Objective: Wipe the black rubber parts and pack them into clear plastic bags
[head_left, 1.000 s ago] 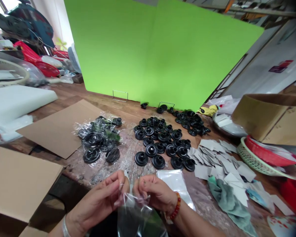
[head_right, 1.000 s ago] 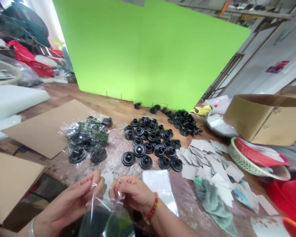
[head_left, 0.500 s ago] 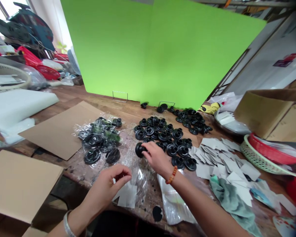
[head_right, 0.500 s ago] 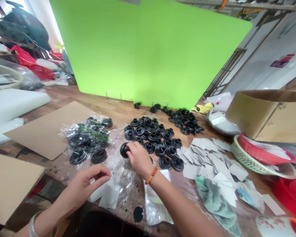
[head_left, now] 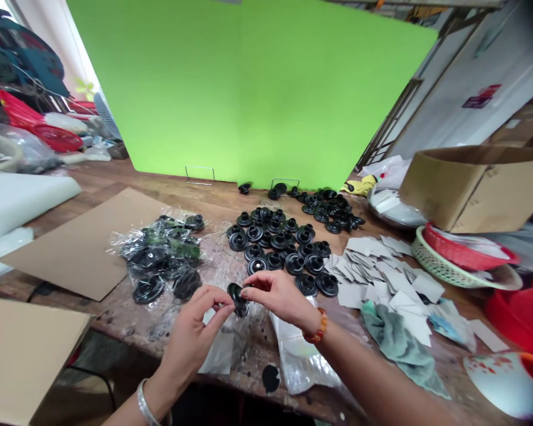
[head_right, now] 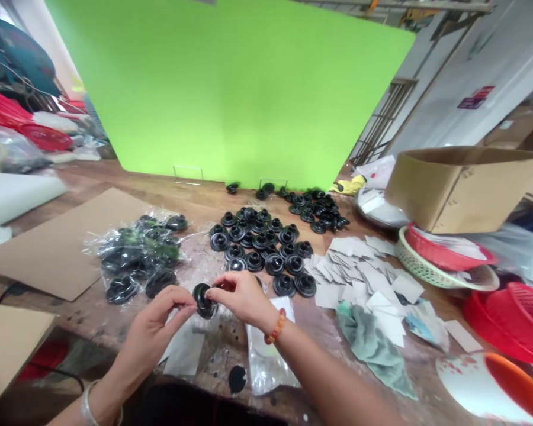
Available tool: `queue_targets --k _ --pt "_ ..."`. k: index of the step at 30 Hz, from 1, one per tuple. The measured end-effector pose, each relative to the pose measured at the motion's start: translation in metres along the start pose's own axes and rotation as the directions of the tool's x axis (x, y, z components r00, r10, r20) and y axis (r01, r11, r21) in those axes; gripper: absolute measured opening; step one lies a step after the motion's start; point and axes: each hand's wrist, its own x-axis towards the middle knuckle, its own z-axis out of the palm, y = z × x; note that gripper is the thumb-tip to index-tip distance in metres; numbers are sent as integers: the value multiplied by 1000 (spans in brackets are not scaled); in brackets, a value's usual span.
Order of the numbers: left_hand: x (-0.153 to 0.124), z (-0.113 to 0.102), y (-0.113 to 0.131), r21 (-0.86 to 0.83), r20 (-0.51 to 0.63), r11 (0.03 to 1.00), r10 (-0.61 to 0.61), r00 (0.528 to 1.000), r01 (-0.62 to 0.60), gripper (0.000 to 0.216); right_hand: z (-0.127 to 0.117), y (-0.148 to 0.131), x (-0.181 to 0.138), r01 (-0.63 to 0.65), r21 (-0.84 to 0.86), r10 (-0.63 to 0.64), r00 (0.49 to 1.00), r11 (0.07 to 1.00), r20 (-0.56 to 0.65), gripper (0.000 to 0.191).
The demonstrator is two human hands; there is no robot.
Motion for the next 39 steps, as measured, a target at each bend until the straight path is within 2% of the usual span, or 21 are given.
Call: queue_targets --k 2,4,6,8,9,11,14,16,18,21,23,25,26,28,29,31,32,33,35,39 --pt "0 8 -1 -82 -32 992 -95 995 92 12 -3 1 -3 60 -119 -56 998 991 35 17" --pt "0 15 0 -222 2 949 -229 974 223 13 -4 3 -5 147 -217 -127 987 965 103 17" --pt "0 21 4 -388 121 842 -356 927 374 16 -4 5 -7 182 -247 -152 979 952 135 26" --pt "0 23 7 -503 244 714 -424 872 488 19 -4 7 -9 139 -192 -115 985 972 131 38" --pt "1 24 8 -538 277 664 -444 852 520 19 -4 8 -10 102 -136 -84 988 985 127 36" --pt "1 25 8 -587 292 600 -468 834 543 20 -4 12 -14 35 -4 -34 990 999 138 18" --pt "3 28 5 -643 275 542 -496 824 541 23 -4 19 -18 -31 200 2 989 979 147 34" --pt "2 30 3 -658 272 527 -499 823 538 24 -5 24 -19 -84 345 17 981 935 193 32" --pt "2 30 2 -648 301 538 -468 831 538 22 -7 28 -19 -137 471 24 971 871 238 30" --pt "3 22 3 -586 383 627 -344 857 513 18 -8 31 -16 -134 530 28 979 838 203 30" --pt "10 11 7 -502 406 734 -266 874 457 16 -6 29 -16 -75 466 19 992 881 125 26" --pt "22 -4 14 -419 353 825 -237 905 380 16 -5 26 -16 -7 345 9 1000 939 -4 23" --pt "30 -13 18 -397 288 851 -241 927 345 15 -5 25 -17 16 286 7 997 958 -79 22" --pt "49 -31 24 -418 85 863 -275 958 285 13 -7 23 -20 26 191 13 980 981 -197 18" --pt "60 -41 26 -454 -41 857 -294 955 245 12 -10 23 -22 18 151 18 973 988 -232 15" --pt "80 -59 26 -521 -289 842 -327 900 139 10 -16 27 -28 4 58 12 962 998 -273 11" --pt "88 -67 23 -537 -376 839 -338 863 95 10 -18 30 -33 1 -2 -1 958 1000 -286 10" --pt "94 -74 20 -547 -417 833 -353 838 79 11 -21 34 -38 0 -66 -19 957 998 -291 9" --pt "101 -83 13 -567 -370 814 -390 843 127 13 -23 43 -51 3 -196 -58 958 981 -279 10" --pt "98 -86 2 -575 -95 753 -449 888 319 23 -22 60 -82 63 -422 -140 978 904 -155 13"
